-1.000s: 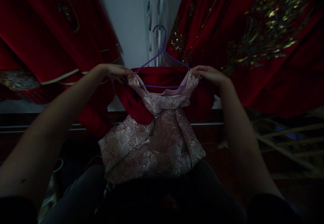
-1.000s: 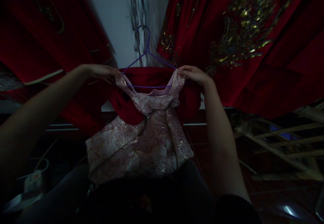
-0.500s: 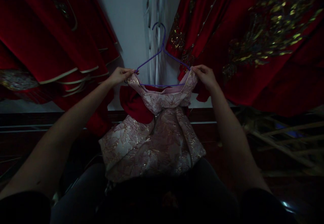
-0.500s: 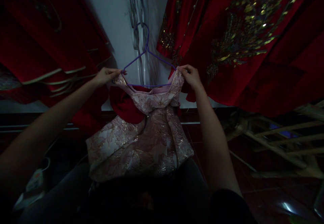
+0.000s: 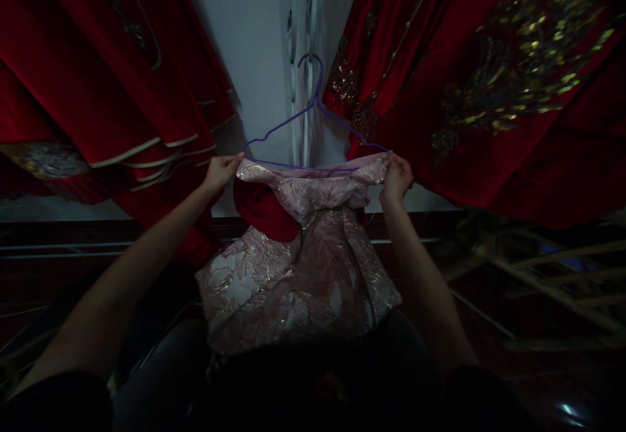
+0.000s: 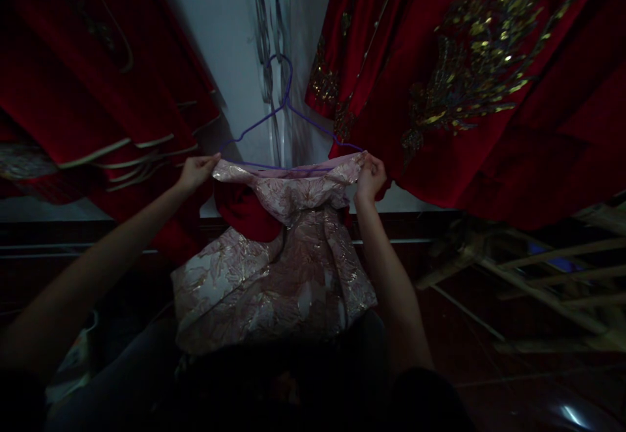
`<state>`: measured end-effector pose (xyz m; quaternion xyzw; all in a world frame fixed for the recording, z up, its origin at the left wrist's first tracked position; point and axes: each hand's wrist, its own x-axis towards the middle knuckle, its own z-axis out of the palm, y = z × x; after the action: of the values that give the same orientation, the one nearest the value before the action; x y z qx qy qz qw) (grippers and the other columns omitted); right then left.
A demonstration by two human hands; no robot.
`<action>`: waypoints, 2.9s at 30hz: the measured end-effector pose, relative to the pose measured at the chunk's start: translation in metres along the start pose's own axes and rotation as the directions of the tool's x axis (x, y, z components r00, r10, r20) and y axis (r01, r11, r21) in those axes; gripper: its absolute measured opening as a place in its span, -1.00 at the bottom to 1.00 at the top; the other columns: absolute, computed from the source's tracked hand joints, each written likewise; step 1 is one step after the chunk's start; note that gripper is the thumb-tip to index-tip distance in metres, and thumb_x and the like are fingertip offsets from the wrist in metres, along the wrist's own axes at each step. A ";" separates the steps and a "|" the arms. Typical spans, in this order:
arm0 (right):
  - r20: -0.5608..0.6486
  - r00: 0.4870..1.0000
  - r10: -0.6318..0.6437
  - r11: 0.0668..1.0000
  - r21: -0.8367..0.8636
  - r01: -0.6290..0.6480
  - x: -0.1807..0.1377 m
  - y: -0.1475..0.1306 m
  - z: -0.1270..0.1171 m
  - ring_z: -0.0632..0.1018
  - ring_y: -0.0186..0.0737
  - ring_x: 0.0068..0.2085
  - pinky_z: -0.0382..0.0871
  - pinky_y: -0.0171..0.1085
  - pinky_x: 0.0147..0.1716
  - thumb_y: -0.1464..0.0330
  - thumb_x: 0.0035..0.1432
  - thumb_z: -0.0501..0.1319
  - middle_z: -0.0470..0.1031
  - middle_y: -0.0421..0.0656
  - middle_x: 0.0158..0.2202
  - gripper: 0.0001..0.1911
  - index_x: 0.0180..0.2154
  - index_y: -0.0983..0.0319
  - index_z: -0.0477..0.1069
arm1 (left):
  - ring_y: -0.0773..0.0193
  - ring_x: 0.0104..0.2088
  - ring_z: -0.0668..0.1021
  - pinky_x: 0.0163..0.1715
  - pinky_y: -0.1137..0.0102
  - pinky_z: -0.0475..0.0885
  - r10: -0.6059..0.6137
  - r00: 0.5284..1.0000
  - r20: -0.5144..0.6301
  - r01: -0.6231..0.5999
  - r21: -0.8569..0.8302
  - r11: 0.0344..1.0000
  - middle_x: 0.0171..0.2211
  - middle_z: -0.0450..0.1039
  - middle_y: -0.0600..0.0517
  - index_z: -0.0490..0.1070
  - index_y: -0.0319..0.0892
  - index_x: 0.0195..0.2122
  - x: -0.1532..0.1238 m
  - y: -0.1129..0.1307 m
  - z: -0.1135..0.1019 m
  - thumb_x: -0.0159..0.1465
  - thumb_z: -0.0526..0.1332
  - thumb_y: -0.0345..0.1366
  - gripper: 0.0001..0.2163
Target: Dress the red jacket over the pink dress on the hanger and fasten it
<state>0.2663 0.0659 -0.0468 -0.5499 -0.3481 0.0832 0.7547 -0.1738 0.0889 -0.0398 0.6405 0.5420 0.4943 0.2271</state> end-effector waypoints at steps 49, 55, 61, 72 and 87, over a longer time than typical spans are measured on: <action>0.326 0.890 0.319 0.816 0.383 -0.433 -0.023 -0.021 -0.050 0.51 -0.40 -0.40 0.42 -0.36 -0.31 0.28 -0.08 0.36 0.49 -0.30 -0.44 -0.80 -0.39 0.22 0.42 | 0.16 0.02 0.40 0.04 0.18 0.13 0.546 0.646 0.532 -0.735 0.244 0.632 0.07 0.44 0.04 0.44 -0.12 -0.35 -0.088 0.116 0.059 0.34 0.02 -0.13 -0.73; 0.373 0.911 0.175 0.877 0.362 -0.316 -0.028 -0.027 -0.049 0.52 -0.35 -0.40 0.42 -0.31 -0.34 0.18 -0.06 0.35 0.49 -0.29 -0.43 -0.73 -0.36 0.20 0.41 | 0.14 0.03 0.39 0.05 0.17 0.13 0.538 0.650 0.536 -0.728 0.236 0.644 0.08 0.42 0.03 0.44 -0.13 -0.34 -0.088 0.119 0.065 0.34 0.02 -0.13 -0.72; 0.288 0.946 0.151 0.897 0.362 -0.253 -0.021 -0.025 -0.053 0.48 -0.39 -0.41 0.38 -0.34 -0.34 0.14 -0.13 0.37 0.47 -0.30 -0.42 -0.67 -0.38 0.20 0.40 | 0.14 0.01 0.41 0.02 0.18 0.14 0.548 0.664 0.508 -0.723 0.249 0.645 0.04 0.45 0.04 0.43 -0.13 -0.35 -0.083 0.112 0.067 0.34 0.03 -0.12 -0.72; 0.260 0.964 0.062 0.950 0.281 -0.137 -0.021 -0.025 -0.053 0.48 -0.35 -0.36 0.38 -0.31 -0.29 0.07 -0.11 0.33 0.46 -0.26 -0.37 -0.63 -0.36 0.19 0.39 | 0.17 0.00 0.42 0.04 0.20 0.11 0.557 0.672 0.488 -0.711 0.214 0.670 0.01 0.47 0.04 0.45 -0.13 -0.37 -0.080 0.108 0.070 0.32 0.05 -0.06 -0.69; 0.478 0.809 -0.341 0.883 -0.134 0.451 -0.014 -0.087 0.012 0.54 -0.18 -0.29 0.38 -0.24 -0.24 0.12 0.18 0.12 0.56 -0.15 -0.31 -0.71 -0.28 0.18 0.46 | 0.17 0.02 0.42 0.08 0.16 0.07 0.501 0.671 0.546 -0.627 0.058 0.777 0.05 0.44 0.04 0.49 -0.11 -0.37 -0.070 0.118 0.097 0.28 0.12 -0.05 -0.71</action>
<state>0.2257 0.0350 0.0266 -0.5184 -0.6247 0.0024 0.5839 -0.0281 0.0120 -0.0089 0.9050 0.2925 0.2866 0.1151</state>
